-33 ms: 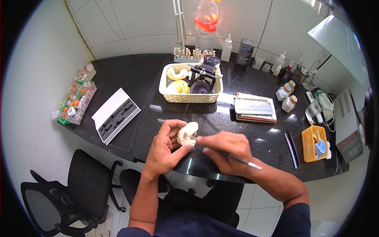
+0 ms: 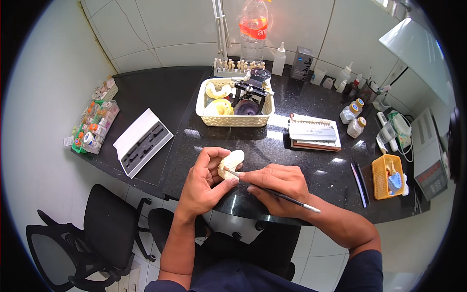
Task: Cleaning a dental model with a toothbrush and then applying a liquid treatment using a thin brush.
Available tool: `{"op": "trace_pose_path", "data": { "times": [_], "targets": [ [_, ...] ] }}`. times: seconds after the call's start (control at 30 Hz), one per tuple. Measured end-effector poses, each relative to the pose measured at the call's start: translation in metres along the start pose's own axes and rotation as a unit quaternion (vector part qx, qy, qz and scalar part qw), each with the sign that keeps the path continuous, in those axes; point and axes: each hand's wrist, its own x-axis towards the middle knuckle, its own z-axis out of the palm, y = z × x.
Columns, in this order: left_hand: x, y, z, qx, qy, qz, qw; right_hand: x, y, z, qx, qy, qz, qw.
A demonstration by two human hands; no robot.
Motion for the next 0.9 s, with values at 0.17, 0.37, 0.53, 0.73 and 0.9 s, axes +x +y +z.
{"op": "trace_pose_path", "data": {
  "times": [0.17,0.37,0.53,0.73,0.9],
  "targets": [
    [-0.003,0.002,0.001,-0.004,0.012,-0.002,1.000,-0.002,0.009,-0.003,-0.055,0.081,0.070,0.993],
    [-0.003,-0.001,0.000,0.004,0.001,0.006,1.000,-0.001,0.004,0.000,0.000,0.051,0.022,0.998],
    [-0.003,0.002,0.000,0.004,0.004,-0.012,1.000,-0.002,0.023,-0.009,-0.023,0.126,0.105,0.986],
    [0.003,0.005,0.003,0.004,0.012,0.002,1.000,-0.002,0.026,-0.014,-0.033,0.108,0.085,0.990],
    [0.003,0.000,0.002,0.002,0.001,0.001,1.000,-0.002,0.028,-0.022,-0.034,0.120,0.067,0.990]
  ]
}}
